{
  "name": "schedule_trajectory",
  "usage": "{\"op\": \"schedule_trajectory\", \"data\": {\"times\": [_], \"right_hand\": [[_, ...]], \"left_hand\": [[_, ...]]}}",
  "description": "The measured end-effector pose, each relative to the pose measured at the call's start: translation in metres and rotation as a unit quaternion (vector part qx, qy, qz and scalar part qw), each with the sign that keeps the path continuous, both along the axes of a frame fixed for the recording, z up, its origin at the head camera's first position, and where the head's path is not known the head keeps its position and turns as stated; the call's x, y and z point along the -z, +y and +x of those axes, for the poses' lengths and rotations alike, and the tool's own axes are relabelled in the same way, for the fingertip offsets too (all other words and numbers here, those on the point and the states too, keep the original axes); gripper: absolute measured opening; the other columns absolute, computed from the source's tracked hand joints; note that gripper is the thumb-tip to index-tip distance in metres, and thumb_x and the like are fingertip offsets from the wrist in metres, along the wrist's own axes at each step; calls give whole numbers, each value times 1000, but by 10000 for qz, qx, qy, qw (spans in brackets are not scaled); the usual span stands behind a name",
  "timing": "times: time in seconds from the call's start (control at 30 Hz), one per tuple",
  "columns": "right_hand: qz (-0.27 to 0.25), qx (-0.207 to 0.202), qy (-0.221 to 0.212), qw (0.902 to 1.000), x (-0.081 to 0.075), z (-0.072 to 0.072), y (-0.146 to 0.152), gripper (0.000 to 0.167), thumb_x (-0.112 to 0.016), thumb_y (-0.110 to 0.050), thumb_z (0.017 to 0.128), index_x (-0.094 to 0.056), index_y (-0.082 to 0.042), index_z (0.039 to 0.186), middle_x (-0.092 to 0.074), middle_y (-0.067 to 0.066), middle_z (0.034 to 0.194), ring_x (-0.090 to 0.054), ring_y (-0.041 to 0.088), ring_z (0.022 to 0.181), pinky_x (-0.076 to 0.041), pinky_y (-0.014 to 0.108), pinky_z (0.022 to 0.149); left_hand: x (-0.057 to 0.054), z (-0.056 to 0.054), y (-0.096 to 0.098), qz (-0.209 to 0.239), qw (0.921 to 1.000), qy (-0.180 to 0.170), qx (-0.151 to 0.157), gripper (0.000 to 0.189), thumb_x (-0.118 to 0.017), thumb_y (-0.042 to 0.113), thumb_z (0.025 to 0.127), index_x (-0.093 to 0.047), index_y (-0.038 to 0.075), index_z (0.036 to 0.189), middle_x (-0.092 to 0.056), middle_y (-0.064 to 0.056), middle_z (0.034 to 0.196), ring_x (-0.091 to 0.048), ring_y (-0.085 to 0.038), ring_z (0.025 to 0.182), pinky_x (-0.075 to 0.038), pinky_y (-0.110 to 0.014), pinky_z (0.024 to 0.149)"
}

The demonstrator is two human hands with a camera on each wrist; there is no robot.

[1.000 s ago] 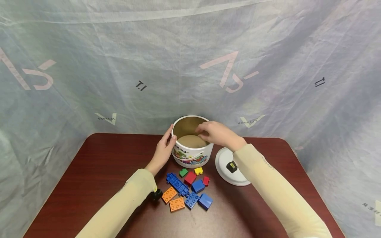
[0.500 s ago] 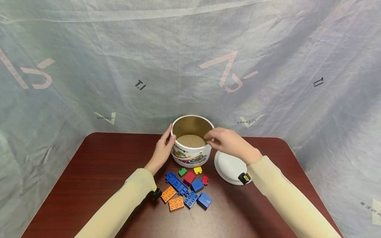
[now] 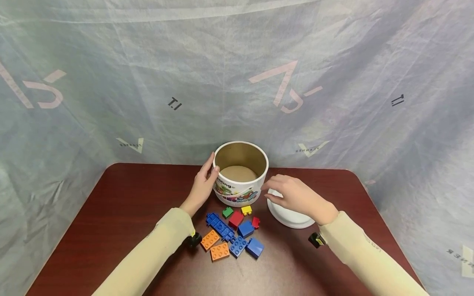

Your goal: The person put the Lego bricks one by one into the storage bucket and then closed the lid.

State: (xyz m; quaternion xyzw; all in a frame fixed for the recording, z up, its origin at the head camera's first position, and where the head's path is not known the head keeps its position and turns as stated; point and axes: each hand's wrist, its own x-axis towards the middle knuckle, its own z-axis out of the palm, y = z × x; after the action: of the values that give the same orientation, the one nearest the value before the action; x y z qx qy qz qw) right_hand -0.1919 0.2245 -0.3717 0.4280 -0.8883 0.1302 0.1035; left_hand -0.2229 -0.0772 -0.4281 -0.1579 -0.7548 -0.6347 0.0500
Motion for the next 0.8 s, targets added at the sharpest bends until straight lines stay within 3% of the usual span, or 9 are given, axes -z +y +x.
{"op": "schedule_trajectory", "data": {"times": [0.33,0.63,0.8], "right_hand": [[-27,-188,-85,9998,34,10,-3,22,-83,-14,88,-75,-10,108,-73,0,101,-68,16,94,-59,36,85],[-56,-45,-533,9986,75,18,-2,21,-82,-18,91,-75,-10,109,-72,1,101,-66,15,93,-58,34,83],[-133,114,-671,9976,93,22,-1,24,-82,-20,91,-74,-10,111,-71,-1,103,-67,15,96,-58,36,87]], "left_hand": [[0,-2,-1,-10,10000,-12,22,61,-49,11,111,-23,1,165,-25,-20,169,-46,-41,143,-35,-52,120],[3,-4,0,-7,10000,72,-8,60,-49,11,111,-24,0,164,-23,-19,170,-29,-37,154,-32,-54,121],[3,-3,0,-44,10000,81,-32,60,-49,11,111,-24,-1,164,-23,-19,170,-27,-37,155,-31,-54,121]]}}
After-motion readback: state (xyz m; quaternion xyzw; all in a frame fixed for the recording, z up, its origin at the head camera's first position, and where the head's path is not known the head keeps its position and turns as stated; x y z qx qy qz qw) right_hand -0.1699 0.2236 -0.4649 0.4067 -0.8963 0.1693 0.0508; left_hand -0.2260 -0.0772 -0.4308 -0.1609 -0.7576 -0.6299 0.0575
